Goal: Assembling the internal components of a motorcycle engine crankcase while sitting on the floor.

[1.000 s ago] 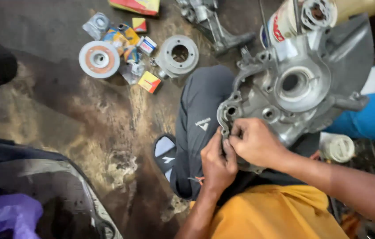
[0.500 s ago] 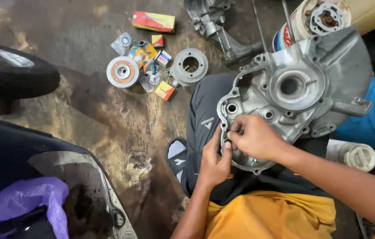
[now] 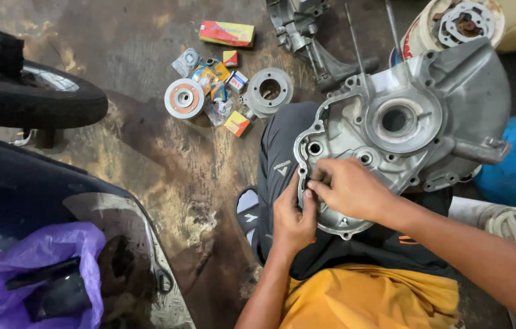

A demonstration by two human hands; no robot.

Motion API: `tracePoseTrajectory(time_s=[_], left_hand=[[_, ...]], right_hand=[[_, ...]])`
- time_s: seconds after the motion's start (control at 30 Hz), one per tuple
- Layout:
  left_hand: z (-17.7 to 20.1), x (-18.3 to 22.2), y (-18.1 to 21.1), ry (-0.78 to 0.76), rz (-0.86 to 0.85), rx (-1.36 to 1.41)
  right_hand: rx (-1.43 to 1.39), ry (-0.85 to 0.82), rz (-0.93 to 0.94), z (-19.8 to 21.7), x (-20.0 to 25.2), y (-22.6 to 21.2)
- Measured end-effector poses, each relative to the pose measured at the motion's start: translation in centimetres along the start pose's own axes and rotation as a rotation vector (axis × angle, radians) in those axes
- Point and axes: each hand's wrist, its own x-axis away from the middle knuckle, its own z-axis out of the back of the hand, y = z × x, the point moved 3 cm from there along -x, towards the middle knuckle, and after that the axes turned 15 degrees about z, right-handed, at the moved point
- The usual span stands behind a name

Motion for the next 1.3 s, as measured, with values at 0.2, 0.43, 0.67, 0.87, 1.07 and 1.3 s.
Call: tracePoseTrajectory(time_s=[0.2, 0.43, 0.67, 0.87, 1.07, 1.3], left_hand=[[-0.1, -0.1, -0.5, 0.038, -0.043, -0.043], [0.1, 0.1, 0.7, 0.065, -0.022, -0.081], [-0.4, 0.2, 0.9, 0.121, 0.047, -0.129], [-0.8, 0.1, 1.5, 0.211, 0.128, -0.214], [-0.3, -0.2, 3.0, 0.191, 0.233, -0.193], [0.0, -0.4, 1.8, 0.106, 0.199, -0.099]], right_hand=[[0.216, 0.056, 0.283, -0.6, 0.5, 0.0], [0.482, 0.181, 0.532, -0.9, 0.6, 1.0], [0.31, 0.129, 0.519, -0.3, 0.2, 1.5], [0.292, 0.14, 0.554, -0.1, 0.5, 1.9], [0.332, 0.177, 0.615, -0.1, 0.4, 1.8], [0.326, 0.198, 0.637, -0.2, 0.2, 1.9]])
